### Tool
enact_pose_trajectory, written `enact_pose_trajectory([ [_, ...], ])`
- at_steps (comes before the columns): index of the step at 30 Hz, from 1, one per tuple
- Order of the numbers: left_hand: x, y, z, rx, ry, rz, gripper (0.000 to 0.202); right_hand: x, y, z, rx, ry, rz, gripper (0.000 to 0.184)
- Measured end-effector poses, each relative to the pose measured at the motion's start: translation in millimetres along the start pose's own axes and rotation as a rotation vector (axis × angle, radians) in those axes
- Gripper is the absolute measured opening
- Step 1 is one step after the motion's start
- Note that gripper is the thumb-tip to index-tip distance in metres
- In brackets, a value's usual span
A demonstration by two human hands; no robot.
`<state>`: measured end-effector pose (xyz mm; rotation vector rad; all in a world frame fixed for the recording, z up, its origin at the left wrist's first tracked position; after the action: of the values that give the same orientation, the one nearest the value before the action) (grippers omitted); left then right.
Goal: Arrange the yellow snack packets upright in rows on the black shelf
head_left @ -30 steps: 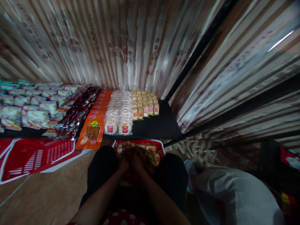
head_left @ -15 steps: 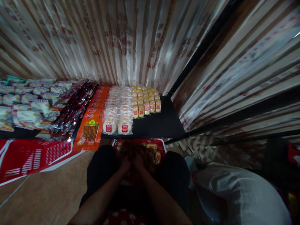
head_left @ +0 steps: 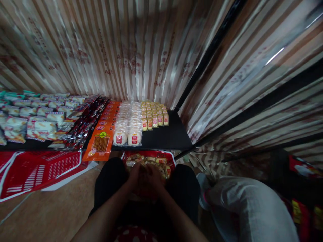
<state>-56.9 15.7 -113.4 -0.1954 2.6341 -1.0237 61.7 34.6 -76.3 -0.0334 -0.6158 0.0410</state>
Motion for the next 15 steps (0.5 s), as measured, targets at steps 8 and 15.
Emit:
enact_pose_trajectory([
  [8,-27.0,-30.9,-35.8,0.003,-0.129,0.077,0.021,55.1,-14.7,53.4,0.322,0.001,-0.141,0.034],
  [15,-42.0,-54.4,-61.3,-0.139,-0.227,0.160,0.018,85.4,-12.2,65.6,0.248,0.126,-0.282,0.035],
])
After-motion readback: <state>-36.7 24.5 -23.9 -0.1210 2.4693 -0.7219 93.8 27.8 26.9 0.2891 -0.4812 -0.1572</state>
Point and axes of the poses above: each hand's wrist, its own y-axis towards the middle knuckle, its own x-axis out of the back of the hand, z = x × y, the point moved 8 cm from there along y, towards the middle knuckle, and after that the axes turned 11 degrees about y, right-handed, at the moved point
